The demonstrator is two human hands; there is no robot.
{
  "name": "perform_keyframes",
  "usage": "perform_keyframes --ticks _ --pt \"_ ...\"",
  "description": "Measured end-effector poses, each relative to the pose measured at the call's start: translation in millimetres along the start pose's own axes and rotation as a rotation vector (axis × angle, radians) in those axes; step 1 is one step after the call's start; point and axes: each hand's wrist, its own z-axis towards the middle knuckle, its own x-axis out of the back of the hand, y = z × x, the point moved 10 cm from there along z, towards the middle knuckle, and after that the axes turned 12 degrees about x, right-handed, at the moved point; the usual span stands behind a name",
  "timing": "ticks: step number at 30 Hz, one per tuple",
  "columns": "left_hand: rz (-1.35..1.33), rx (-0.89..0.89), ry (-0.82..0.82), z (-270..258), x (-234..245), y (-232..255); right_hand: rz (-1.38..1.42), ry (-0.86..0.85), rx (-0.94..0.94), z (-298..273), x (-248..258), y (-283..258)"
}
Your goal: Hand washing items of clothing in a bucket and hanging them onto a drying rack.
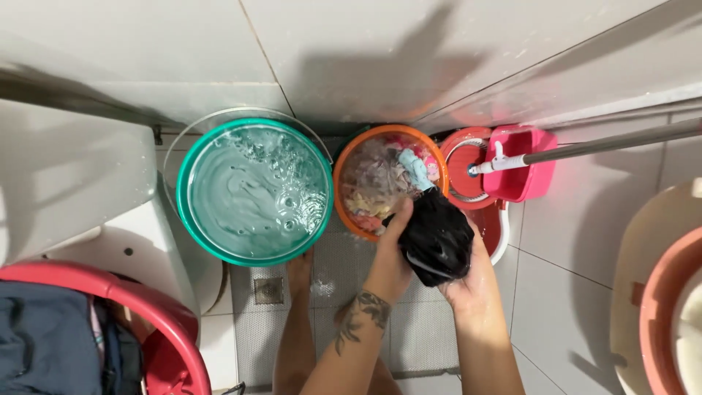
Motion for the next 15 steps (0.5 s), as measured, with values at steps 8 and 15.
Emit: perform_keyframes --ticks 8,15 --pt "0.570 -0.429 -0.233 -69.8 -93.2 45.2 -0.190 0.090 0.020 -51.3 -3.6 -30.6" --pt "0.874 -0.893 -0.212 -147.5 -142.0 50.4 0.256 -0.225 0.355 -67.2 -46.8 -66.6"
